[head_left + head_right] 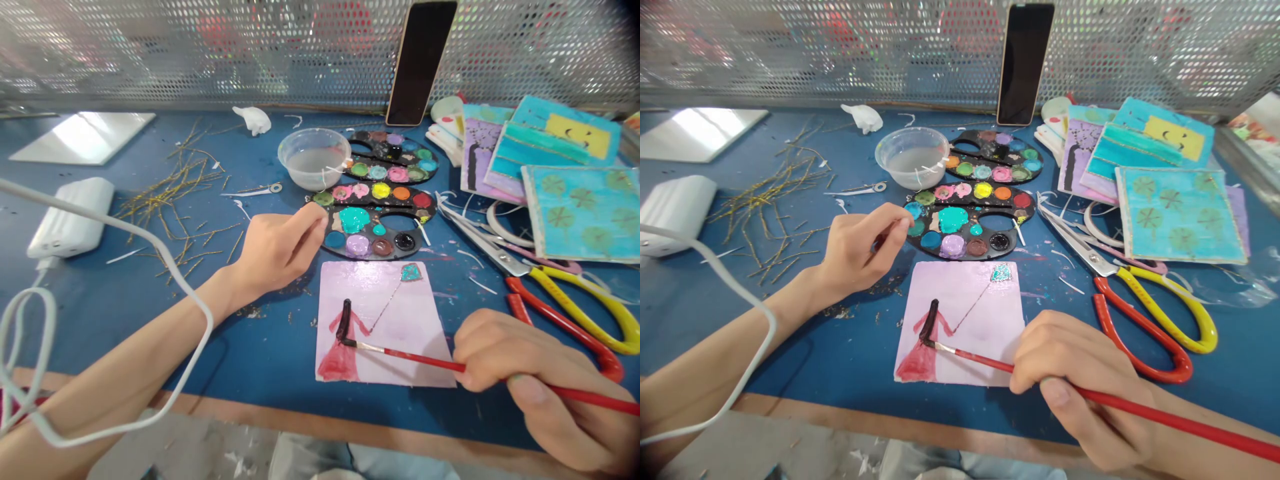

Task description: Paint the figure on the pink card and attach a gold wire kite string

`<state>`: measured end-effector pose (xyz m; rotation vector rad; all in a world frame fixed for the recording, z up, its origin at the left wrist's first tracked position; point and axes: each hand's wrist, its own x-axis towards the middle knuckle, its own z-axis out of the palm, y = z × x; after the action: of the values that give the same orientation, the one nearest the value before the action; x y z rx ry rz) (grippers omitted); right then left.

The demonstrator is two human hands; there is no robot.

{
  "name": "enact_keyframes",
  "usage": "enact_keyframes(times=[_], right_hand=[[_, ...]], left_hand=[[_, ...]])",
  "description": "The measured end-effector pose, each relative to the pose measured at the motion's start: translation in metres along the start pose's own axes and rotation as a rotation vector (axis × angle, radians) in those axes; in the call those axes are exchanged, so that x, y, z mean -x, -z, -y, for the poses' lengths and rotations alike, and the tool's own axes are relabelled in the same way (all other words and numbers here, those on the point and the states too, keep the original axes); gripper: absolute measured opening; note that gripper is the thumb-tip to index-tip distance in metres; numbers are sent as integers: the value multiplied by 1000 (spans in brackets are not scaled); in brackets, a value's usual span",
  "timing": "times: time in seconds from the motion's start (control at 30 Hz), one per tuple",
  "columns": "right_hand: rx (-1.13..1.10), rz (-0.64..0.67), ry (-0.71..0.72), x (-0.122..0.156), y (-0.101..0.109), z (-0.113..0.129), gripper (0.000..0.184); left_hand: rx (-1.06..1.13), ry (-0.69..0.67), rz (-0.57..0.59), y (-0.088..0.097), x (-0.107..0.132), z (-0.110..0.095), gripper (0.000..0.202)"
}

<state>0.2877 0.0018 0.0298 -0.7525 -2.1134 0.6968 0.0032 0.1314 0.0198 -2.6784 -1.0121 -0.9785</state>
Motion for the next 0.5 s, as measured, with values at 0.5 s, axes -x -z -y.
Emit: enact_keyframes(times=[0.5], right_hand=[[-120,-13,-62,5,-1,-4,26]], left_hand=[[-12,-12,-6,0,1,0,17]])
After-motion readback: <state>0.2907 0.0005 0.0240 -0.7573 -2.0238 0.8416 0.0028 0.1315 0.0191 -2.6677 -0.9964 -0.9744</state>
